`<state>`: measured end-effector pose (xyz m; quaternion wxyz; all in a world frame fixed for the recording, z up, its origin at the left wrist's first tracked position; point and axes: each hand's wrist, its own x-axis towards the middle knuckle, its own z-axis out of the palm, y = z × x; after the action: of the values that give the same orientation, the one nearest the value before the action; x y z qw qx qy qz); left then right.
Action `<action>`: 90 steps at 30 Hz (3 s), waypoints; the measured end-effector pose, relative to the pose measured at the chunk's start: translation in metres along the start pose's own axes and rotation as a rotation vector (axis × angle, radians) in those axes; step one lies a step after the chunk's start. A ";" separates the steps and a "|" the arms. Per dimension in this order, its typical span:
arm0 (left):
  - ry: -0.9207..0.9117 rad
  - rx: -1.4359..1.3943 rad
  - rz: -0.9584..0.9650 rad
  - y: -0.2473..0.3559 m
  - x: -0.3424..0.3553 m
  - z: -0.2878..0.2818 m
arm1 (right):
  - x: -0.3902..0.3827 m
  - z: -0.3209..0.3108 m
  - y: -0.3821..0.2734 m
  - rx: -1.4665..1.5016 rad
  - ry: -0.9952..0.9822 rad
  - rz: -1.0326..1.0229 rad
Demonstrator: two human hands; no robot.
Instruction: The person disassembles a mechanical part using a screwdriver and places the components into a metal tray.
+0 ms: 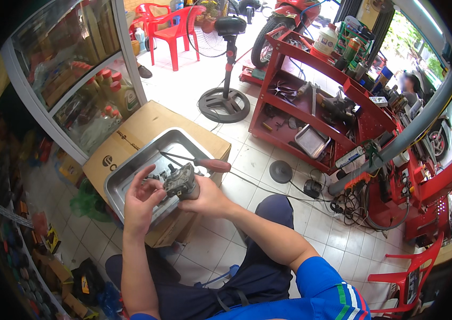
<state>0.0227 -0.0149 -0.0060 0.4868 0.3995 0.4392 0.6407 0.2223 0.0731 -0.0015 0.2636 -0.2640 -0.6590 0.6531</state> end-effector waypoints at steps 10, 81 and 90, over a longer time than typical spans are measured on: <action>-0.164 -0.083 0.022 -0.001 0.001 0.009 | -0.002 0.010 0.009 -0.044 -0.098 -0.068; -0.103 -0.053 0.014 0.000 0.001 0.009 | 0.000 0.007 0.007 -0.107 -0.023 -0.119; 0.053 -0.033 0.036 -0.003 0.004 0.003 | 0.003 0.002 0.012 -0.067 0.080 -0.075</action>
<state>0.0255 -0.0105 -0.0076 0.4700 0.3820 0.4339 0.6670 0.2187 0.0736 -0.0138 0.3051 -0.2737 -0.6789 0.6091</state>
